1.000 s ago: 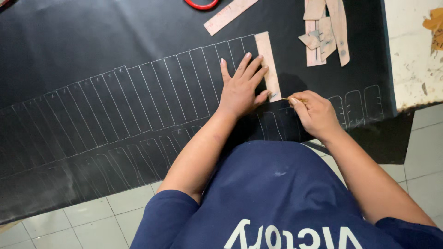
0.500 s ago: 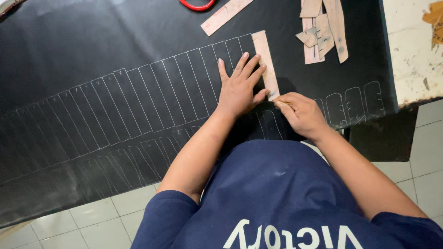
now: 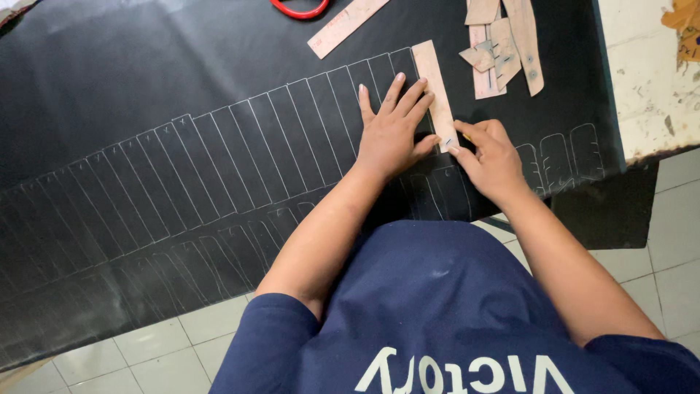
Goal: The person uses a wooden ruler and a pencil to mark a series of small 'x' marks along the top edge of a large black sheet that has pre-drawn rectangular outlines. They repeatedly reposition the ruler and mark each rectangle in sequence.
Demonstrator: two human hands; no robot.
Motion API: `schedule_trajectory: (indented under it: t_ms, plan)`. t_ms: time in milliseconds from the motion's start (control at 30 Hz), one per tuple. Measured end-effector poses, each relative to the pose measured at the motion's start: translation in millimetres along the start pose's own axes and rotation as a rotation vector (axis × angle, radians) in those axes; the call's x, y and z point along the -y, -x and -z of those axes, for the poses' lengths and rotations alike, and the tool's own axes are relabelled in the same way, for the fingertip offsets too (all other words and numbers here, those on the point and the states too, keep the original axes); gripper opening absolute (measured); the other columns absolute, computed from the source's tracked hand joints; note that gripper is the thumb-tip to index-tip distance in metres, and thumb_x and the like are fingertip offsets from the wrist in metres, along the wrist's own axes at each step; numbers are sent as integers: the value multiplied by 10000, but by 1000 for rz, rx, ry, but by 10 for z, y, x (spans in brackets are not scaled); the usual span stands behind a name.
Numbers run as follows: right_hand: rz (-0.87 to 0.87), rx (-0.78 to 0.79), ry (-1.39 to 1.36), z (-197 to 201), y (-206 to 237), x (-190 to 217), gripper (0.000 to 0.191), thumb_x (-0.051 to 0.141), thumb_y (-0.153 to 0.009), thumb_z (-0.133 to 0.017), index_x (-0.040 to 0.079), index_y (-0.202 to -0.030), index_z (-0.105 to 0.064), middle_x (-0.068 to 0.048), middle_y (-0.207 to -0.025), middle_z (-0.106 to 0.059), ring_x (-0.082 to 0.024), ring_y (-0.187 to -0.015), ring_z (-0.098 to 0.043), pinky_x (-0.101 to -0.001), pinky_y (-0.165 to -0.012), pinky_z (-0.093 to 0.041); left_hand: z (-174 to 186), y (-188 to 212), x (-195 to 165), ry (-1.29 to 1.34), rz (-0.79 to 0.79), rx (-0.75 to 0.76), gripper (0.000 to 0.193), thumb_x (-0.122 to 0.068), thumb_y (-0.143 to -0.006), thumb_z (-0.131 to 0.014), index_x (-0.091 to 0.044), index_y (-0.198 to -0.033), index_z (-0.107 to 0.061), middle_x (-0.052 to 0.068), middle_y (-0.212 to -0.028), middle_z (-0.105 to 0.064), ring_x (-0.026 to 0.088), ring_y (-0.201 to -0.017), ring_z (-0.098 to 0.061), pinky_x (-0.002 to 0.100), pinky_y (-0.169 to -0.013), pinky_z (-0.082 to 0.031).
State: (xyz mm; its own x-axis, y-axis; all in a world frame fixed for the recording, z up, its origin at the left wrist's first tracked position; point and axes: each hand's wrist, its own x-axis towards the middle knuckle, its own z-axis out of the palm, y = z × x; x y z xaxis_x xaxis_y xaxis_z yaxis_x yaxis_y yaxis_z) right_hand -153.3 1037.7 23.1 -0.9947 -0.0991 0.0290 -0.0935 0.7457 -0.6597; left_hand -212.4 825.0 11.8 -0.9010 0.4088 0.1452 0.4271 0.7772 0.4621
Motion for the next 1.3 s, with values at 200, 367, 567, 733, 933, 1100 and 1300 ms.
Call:
schedule_trajectory:
  t_ms: [200, 367, 567, 733, 933, 1100, 1300]
  plan:
    - [-5, -15, 54, -30, -15, 1, 378, 223, -905, -811, 180, -1275, -744, -51, -1017, -576, -195, -813, -597, -326, -705, -497, -45, 12, 44, -5, -17, -8, 723, -493, -831, -772, -189, -1450, -555, -25, -1574, -434, 252, -1525, -296, 774, -1192, -77]
    - [-21, -9, 57, -44, -3, -8, 374, 227, -910, -808, 193, -1277, -742, -50, -1031, -580, -198, -818, -600, -336, -705, -499, -58, 9, 50, -6, -27, -1, 723, -491, -835, -773, -174, -1446, -551, -11, -1567, -427, 256, -1522, -287, 783, -1179, -74]
    - [16, -9, 74, -47, 0, -8, 379, 221, -919, -801, 192, -1292, -735, -61, -1049, -580, -218, -888, -623, -349, -741, -513, -51, 34, 58, -3, -35, -14, 723, -479, -832, -782, -167, -1444, -556, -1, -1567, -429, 252, -1522, -291, 781, -1187, -88]
    - [-11, 9, 75, -39, -9, 6, 379, 219, -913, -798, 197, -1287, -738, -65, -1049, -580, -222, -886, -628, -349, -740, -515, -43, 38, 60, -1, -39, -31, 717, -485, -830, -781, -162, -1435, -571, 1, -1562, -436, 247, -1521, -298, 781, -1192, -97]
    - [-59, 61, 60, 9, -87, 41, 370, 221, -881, -770, 161, -1246, -754, -88, -1001, -584, -244, -874, -625, -365, -754, -512, -29, 6, 42, -38, -20, 27, 707, -481, -815, -774, -154, -1411, -580, 8, -1559, -441, 249, -1518, -296, 801, -1158, -95]
    - [55, -44, -12, 135, -476, 81, 196, 187, -1103, -620, 61, -1128, -768, -117, -1026, -610, -256, -955, -654, -368, -866, -513, -6, 0, 68, -28, -31, 3, 712, -496, -818, -766, -170, -1422, -578, -4, -1572, -431, 251, -1516, -301, 807, -1161, -105]
    - [39, -50, -331, 76, -1196, 200, 224, 197, -1130, -582, 4, -1161, -691, -91, -1031, -724, -173, -949, -701, -297, -860, -561, 11, 2, 89, -44, -28, 11, 713, -498, -817, -759, -189, -1433, -577, -17, -1575, -436, 239, -1519, -306, 804, -1166, -114]
